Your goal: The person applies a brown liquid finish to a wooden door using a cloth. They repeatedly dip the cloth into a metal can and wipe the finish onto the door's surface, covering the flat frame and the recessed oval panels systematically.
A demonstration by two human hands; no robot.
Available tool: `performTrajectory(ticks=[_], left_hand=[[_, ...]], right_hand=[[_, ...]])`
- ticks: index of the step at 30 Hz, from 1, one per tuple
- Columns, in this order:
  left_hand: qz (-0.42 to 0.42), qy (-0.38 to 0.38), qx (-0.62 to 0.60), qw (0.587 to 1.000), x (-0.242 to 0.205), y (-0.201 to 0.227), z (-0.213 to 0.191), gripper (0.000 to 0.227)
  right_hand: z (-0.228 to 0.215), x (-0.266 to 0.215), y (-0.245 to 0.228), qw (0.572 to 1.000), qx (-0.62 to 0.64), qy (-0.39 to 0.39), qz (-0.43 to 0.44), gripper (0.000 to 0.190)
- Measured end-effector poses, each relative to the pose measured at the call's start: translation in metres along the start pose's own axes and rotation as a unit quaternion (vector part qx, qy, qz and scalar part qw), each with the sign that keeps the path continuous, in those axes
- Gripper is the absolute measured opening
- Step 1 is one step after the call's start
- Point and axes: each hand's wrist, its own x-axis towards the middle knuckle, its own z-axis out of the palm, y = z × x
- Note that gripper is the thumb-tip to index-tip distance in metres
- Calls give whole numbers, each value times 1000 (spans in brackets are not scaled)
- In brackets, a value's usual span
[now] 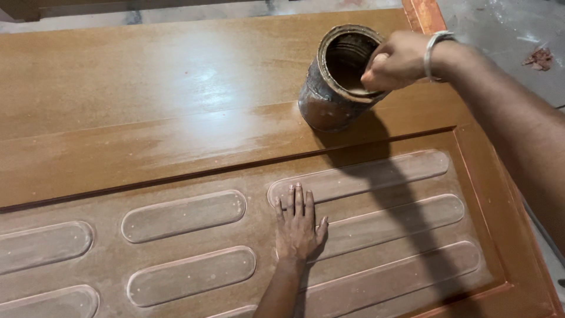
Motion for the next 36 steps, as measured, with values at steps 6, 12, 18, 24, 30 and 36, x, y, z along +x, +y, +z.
performTrajectory(ticks=[6, 12, 18, 24, 30, 36], left_hand=[[1, 26, 7, 1000, -1, 2, -1, 76], [-20, 29, -4, 999, -1, 7, -10, 75], [-48, 51, -12, 997, -8, 5, 14, 73], [-15, 54, 51, 997, 4, 11, 13, 72], [-37, 82, 42, 995, 10, 25, 35, 70], [-51, 136, 36, 989, 9, 15, 44, 54]], right_hand=[[58, 21, 104, 926, 354, 129, 39, 39], [120, 5, 130, 684, 723, 83, -44, 24], [205, -28, 130, 487, 871, 23, -52, 29], [337, -72, 118, 713, 691, 115, 24, 20], [328, -109, 168, 916, 185, 325, 147, 46], [349, -126, 29, 955, -38, 293, -29, 69]])
